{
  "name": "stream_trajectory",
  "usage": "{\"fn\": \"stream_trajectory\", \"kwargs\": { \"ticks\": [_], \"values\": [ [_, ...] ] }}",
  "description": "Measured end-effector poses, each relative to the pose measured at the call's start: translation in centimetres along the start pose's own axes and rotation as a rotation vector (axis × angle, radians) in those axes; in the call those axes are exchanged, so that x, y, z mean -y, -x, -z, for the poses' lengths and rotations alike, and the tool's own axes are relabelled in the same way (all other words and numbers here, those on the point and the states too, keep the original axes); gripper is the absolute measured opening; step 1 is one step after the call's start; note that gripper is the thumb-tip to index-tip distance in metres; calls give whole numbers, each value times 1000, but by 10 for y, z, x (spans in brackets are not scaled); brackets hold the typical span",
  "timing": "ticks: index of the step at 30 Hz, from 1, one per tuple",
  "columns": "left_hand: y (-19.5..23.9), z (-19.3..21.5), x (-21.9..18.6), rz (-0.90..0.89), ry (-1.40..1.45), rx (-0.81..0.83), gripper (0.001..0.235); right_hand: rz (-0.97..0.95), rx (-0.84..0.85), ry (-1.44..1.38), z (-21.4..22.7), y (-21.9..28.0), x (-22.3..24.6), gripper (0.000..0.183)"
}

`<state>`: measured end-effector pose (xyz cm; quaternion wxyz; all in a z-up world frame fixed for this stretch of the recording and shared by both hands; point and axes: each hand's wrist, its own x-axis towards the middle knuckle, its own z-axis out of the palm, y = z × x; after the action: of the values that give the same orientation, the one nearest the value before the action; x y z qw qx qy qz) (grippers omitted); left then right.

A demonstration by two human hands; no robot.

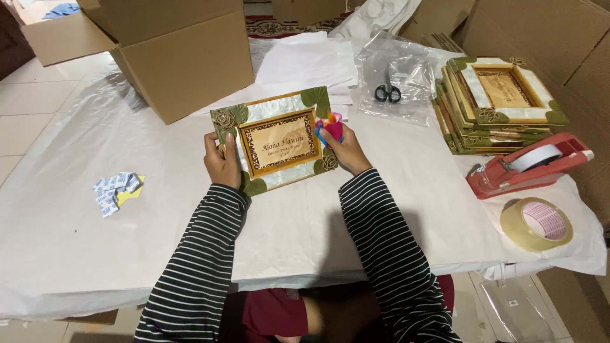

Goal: The person is manually decorating the borders of picture frames by sticking small, colorful decorative elements onto them.

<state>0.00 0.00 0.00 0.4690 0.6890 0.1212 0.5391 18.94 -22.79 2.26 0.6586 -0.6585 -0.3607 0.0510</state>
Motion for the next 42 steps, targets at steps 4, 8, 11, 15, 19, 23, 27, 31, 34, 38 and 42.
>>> {"fn": "stream_trajectory", "kwargs": {
  "ticks": [4, 8, 11, 15, 19, 23, 27, 31, 34, 38, 42],
  "values": [
    [-4, 6, -1, -13, -24, -7, 21, -4, 119, -47, 6, 4, -8, 45],
    [-4, 8, -7, -33, -39, 5, 20, 15, 107, -37, 0, 10, 5, 44],
    [-1, 7, -11, -53, -45, 14, 23, 37, -28, 21, -7, 9, 1, 29],
    [2, 5, -20, -70, -29, 36, 24, 34, -197, 51, -11, 9, -11, 32],
    [-2, 7, 1, -107, -8, 66, 29, 36, -199, 61, -11, 10, 1, 33],
    [-6, 13, 7, -89, 1, 74, 24, 101, -97, 5, -15, 17, 31, 24],
    [-7, 18, 34, -104, -32, 64, 47, 138, -48, 23, -21, 20, 41, 24],
    [-7, 19, 15, -78, 17, 71, 38, 139, -93, 61, -21, 12, 9, 26],
    [-7, 21, 8, -84, 31, 60, 29, 125, -144, 98, -18, 6, -5, 31],
    [-6, 23, -9, -71, 26, 41, 24, 88, -57, 116, -20, 8, 13, 28],
    [-7, 24, -7, -26, 58, 9, 27, 67, 97, 131, -11, 4, 19, 43]
  ]
}}
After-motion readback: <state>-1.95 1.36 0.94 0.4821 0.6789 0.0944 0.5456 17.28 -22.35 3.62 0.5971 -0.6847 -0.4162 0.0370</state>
